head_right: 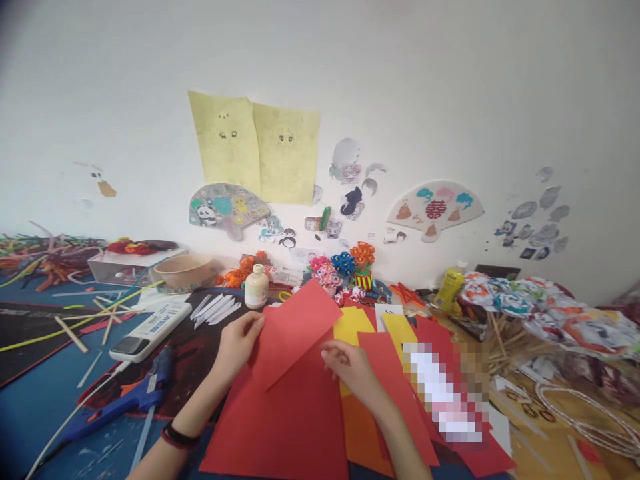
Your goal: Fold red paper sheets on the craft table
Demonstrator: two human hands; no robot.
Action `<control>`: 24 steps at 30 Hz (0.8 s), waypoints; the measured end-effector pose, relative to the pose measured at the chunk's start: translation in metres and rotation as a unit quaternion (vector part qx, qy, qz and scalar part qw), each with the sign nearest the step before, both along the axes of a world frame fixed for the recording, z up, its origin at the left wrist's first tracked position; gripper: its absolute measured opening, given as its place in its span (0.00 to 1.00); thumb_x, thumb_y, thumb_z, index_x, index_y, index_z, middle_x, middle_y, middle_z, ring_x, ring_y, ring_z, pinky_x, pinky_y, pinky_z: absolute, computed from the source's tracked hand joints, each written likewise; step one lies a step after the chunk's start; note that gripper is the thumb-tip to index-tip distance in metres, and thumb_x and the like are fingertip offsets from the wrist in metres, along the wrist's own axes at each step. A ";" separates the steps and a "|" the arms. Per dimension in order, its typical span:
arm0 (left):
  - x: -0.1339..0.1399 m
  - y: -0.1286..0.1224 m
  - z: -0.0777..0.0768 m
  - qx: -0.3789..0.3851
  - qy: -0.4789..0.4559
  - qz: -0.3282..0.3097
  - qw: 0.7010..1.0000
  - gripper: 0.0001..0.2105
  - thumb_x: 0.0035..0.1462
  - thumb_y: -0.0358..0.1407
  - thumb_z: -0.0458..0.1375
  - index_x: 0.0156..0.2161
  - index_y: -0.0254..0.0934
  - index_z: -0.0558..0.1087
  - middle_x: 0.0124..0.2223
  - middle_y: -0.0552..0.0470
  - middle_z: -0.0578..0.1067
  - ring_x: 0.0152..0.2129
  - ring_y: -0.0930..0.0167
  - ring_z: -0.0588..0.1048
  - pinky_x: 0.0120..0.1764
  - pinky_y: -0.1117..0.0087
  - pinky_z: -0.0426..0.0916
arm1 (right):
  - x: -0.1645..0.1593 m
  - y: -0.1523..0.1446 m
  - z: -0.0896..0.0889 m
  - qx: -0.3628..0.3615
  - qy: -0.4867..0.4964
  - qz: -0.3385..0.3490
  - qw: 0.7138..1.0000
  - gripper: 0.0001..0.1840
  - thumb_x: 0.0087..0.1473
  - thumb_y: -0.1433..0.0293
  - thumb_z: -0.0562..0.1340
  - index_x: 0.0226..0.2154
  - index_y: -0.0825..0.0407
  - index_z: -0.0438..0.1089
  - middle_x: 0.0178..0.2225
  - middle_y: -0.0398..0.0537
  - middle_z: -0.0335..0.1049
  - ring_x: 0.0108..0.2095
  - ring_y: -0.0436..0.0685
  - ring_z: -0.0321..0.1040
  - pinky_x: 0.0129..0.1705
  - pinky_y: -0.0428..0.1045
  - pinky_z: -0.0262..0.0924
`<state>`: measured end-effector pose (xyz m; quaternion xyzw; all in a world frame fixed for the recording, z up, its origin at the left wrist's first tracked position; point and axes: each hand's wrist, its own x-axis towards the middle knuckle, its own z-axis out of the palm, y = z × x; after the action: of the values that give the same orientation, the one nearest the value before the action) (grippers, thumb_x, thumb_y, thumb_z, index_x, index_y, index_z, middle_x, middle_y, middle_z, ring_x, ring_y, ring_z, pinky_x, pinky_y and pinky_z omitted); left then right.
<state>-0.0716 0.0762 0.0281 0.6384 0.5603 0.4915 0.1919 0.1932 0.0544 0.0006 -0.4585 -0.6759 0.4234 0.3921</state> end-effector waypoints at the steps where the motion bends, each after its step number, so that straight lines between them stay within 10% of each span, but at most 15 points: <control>1: 0.004 0.000 -0.003 -0.011 -0.008 -0.015 1.000 0.13 0.58 0.42 0.51 0.32 0.36 0.74 0.30 0.52 0.77 0.28 0.69 0.72 0.33 0.72 0.61 | -0.002 -0.001 0.000 -0.007 0.013 0.008 1.000 0.22 0.56 0.52 0.58 0.39 0.54 0.70 0.26 0.46 0.70 0.24 0.53 0.66 0.27 0.47 0.59; 13: 0.026 -0.006 -0.012 -0.131 -0.011 -0.239 0.962 0.17 0.53 0.48 0.54 0.27 0.34 0.69 0.21 0.58 0.62 0.20 0.75 0.59 0.26 0.74 0.53 | 0.000 0.001 0.003 -0.007 0.052 -0.103 0.993 0.26 0.53 0.47 0.58 0.19 0.50 0.58 0.16 0.40 0.61 0.19 0.52 0.60 0.24 0.47 0.52; 24: 0.028 -0.001 -0.022 -0.141 -0.094 -0.225 0.960 0.21 0.52 0.54 0.55 0.28 0.34 0.68 0.19 0.58 0.64 0.18 0.74 0.62 0.25 0.73 0.54 | -0.005 -0.003 0.002 0.000 0.024 -0.042 0.999 0.23 0.56 0.50 0.57 0.22 0.50 0.57 0.20 0.38 0.56 0.22 0.51 0.56 0.24 0.45 0.49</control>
<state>-0.0437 0.0748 0.0061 0.6658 0.4449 0.4094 0.4372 0.1883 0.0516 0.0026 -0.4762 -0.6462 0.4174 0.4259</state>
